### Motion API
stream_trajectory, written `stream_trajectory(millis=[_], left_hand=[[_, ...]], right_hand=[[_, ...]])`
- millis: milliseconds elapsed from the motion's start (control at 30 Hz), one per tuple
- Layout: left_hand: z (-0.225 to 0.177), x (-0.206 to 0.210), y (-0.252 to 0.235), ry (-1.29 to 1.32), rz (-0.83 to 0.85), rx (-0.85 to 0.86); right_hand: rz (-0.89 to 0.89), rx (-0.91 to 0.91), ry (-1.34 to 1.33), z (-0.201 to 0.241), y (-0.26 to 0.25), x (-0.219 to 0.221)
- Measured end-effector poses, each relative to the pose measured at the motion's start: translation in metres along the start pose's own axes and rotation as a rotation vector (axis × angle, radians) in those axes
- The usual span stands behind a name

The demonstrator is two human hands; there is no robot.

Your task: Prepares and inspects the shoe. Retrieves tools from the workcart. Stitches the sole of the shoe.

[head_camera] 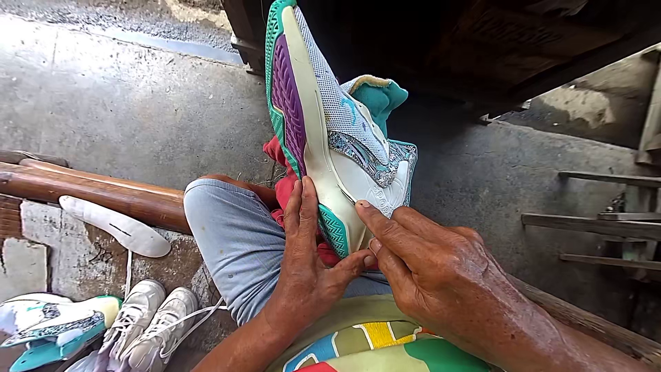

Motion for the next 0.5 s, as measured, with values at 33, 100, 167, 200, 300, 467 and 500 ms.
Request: stream_trajectory(millis=[33,100,167,200,300,467,500], left_hand=[[0.0,-0.0001,0.0,-0.003,-0.002,0.001],[-0.0002,0.0001,-0.0001,-0.003,-0.002,-0.001],[-0.0005,0.0002,0.0,-0.001,-0.004,-0.003],[-0.0005,0.0003,-0.0001,-0.001,-0.006,0.001],[-0.0007,0.0006,-0.0003,0.013,-0.008,0.012],[-0.0017,0.0012,0.0003,-0.015,-0.008,0.009],[-0.0018,0.0012,0.0003,-0.024,-0.011,0.009]], right_hand=[[-0.003,0.0,0.001,0.0003,-0.0003,0.0],[-0.007,0.007,0.006,0.0009,-0.0006,0.0004],[-0.008,0.019,0.013,0.0017,-0.0008,0.0012],[-0.01,0.022,0.017,0.0022,-0.001,0.0015],[-0.025,0.024,0.022,0.0036,-0.0021,0.0018],[-0.036,0.037,0.02,0.0044,-0.0017,0.0024],[-0.037,0.039,0.019,0.0043,-0.0012,0.0021]])
Point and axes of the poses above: each hand's wrist, its own y-axis away from the middle knuckle, its own x-axis out of the palm, z = x × y, the point moved 7 cm from there along -y, towards the middle knuckle, and after that the axes turned 2 degrees about -z, right-handed, at the moved point
